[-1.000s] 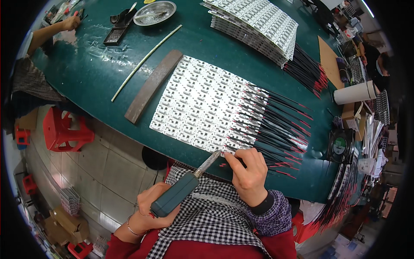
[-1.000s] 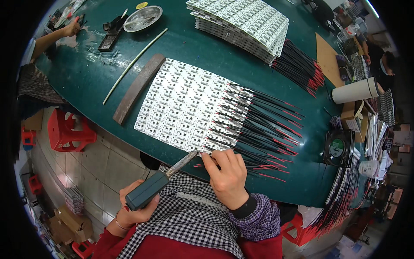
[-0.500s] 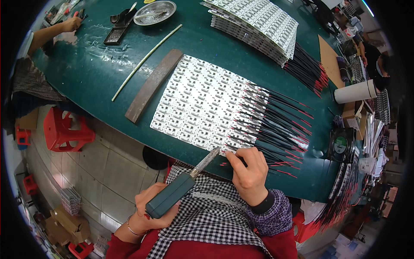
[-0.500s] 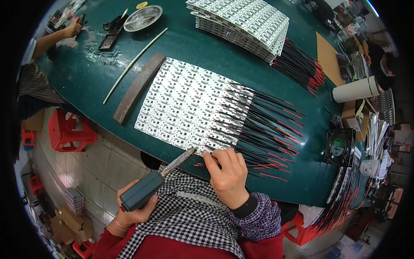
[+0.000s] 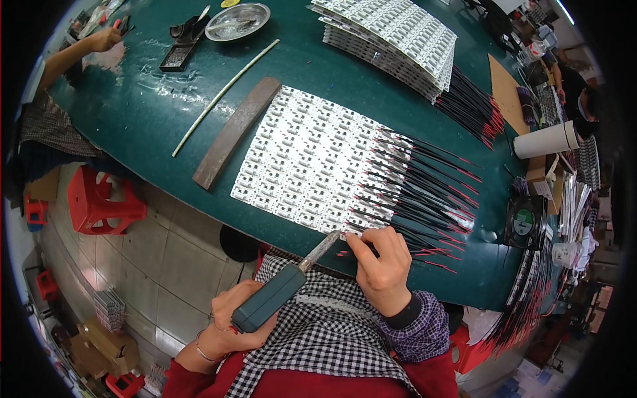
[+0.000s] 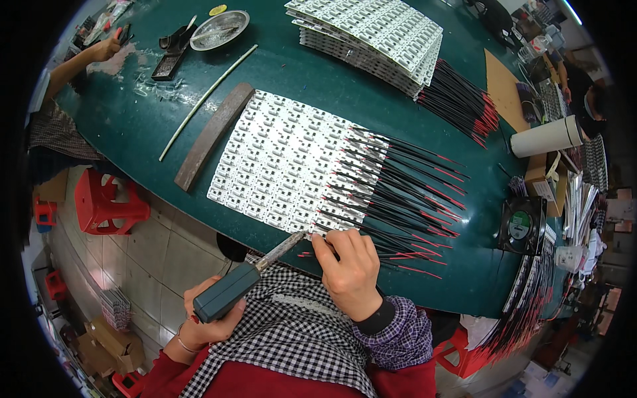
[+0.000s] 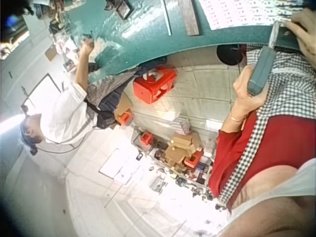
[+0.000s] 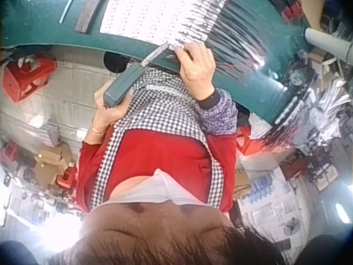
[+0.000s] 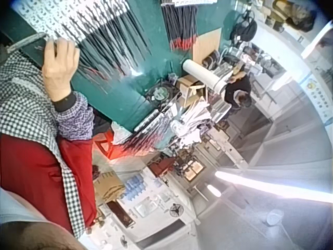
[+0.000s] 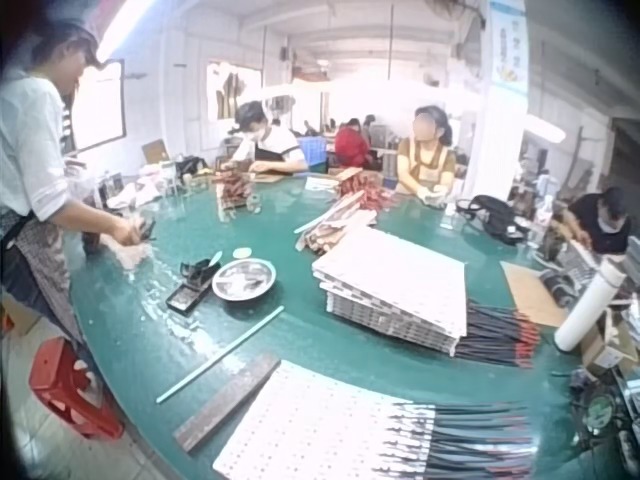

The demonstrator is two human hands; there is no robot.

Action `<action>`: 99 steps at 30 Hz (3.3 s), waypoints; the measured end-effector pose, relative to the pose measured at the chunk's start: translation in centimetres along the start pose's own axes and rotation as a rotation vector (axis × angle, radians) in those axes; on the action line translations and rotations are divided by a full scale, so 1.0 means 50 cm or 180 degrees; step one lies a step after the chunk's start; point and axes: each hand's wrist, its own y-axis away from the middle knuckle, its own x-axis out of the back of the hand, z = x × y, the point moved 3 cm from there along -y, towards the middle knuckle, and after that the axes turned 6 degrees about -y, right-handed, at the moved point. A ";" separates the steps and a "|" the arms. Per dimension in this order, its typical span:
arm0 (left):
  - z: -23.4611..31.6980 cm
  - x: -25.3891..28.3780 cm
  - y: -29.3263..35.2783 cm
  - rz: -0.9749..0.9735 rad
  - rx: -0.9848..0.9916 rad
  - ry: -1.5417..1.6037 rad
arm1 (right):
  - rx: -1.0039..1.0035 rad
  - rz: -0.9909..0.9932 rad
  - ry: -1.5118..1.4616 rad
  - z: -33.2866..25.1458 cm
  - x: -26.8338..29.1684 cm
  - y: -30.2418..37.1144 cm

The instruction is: The person solders wires onto circuit board modules using a soldering gun, positioning the wires onto the connection points by hand.

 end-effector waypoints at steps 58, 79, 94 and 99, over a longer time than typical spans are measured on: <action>-0.132 0.221 -0.489 0.2024 0.0275 -0.0924 | 0.0422 -0.0929 0.0191 -0.041 0.060 -0.266; -0.054 0.168 -0.400 0.1604 0.0730 0.1463 | 0.0290 -0.0831 -0.0202 0.091 -0.036 -0.140; 0.015 0.006 -0.250 0.0398 0.1281 0.1452 | -0.0235 0.0005 0.0060 0.201 0.013 -0.214; 0.006 -0.007 -0.262 0.0516 0.1074 0.1366 | -0.0194 0.0138 0.0067 0.207 0.008 -0.210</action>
